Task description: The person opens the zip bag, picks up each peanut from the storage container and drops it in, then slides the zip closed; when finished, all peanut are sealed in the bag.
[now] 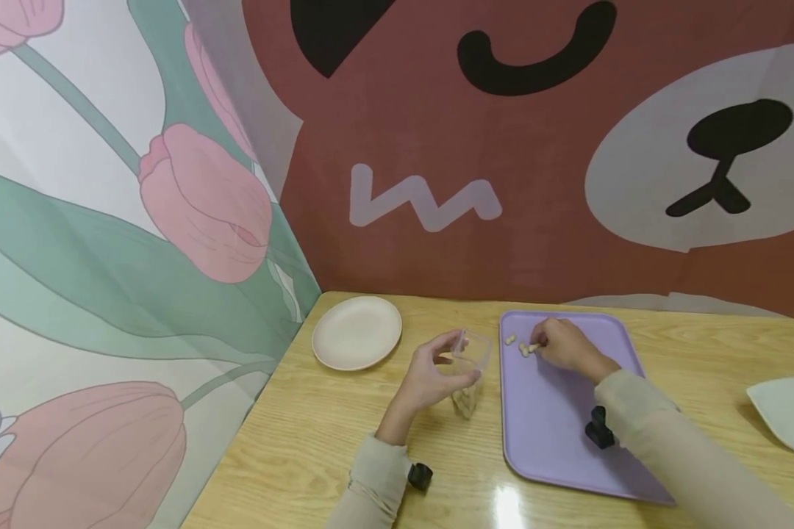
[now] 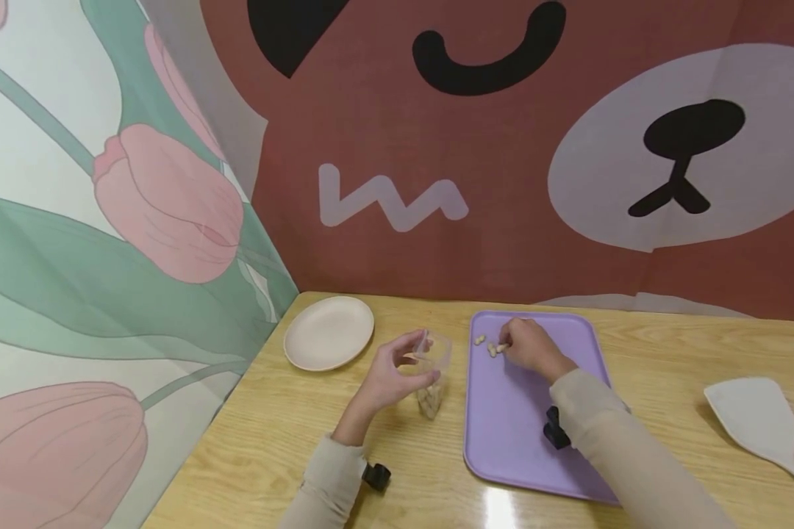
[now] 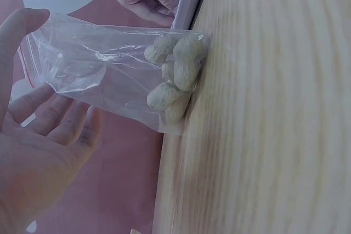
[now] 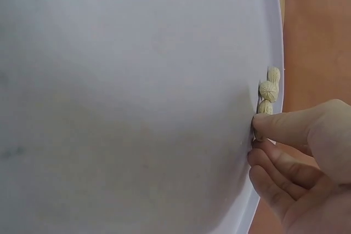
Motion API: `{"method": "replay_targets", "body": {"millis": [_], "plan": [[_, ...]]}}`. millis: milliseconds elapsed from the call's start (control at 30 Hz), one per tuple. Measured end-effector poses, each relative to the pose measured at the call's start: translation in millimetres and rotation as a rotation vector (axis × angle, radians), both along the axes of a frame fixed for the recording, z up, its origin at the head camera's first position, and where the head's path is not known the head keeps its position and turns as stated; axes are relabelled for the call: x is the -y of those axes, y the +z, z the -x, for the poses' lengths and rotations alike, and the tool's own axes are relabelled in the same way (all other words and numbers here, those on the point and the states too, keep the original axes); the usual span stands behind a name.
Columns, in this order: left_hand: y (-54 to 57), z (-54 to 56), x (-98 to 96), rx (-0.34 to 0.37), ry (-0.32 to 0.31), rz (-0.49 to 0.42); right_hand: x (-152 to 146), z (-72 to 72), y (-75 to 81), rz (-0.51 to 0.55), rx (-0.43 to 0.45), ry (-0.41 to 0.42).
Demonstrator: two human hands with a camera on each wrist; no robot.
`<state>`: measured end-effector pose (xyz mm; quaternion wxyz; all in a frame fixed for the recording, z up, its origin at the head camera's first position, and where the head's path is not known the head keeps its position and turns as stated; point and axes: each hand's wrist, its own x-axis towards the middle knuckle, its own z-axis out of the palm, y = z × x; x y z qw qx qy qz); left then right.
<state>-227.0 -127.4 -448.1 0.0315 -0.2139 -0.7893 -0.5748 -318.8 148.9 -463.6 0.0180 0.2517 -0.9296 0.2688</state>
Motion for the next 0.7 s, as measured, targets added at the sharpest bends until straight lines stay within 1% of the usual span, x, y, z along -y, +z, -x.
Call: {"method": "replay_targets", "body": {"millis": [233, 467, 600, 700], "plan": [[-2.3, -0.9, 2.0, -0.016, 0.001, 0.006, 2, 0.3, -2.2, 0.000, 0.010, -0.006], [-1.9, 0.2, 0.1, -0.001, -0.006, -0.004, -2, -1.0, -1.8, 0.004, -0.025, -0.011], [-2.1, 0.9, -1.2, -0.005, -0.005, -0.006, -5, -1.3, 1.4, -0.002, -0.015, -0.021], [-1.7, 0.9, -1.5, -0.014, -0.006, -0.003, -5, -2.1, 8.1, 0.002, -0.001, -0.029]]}}
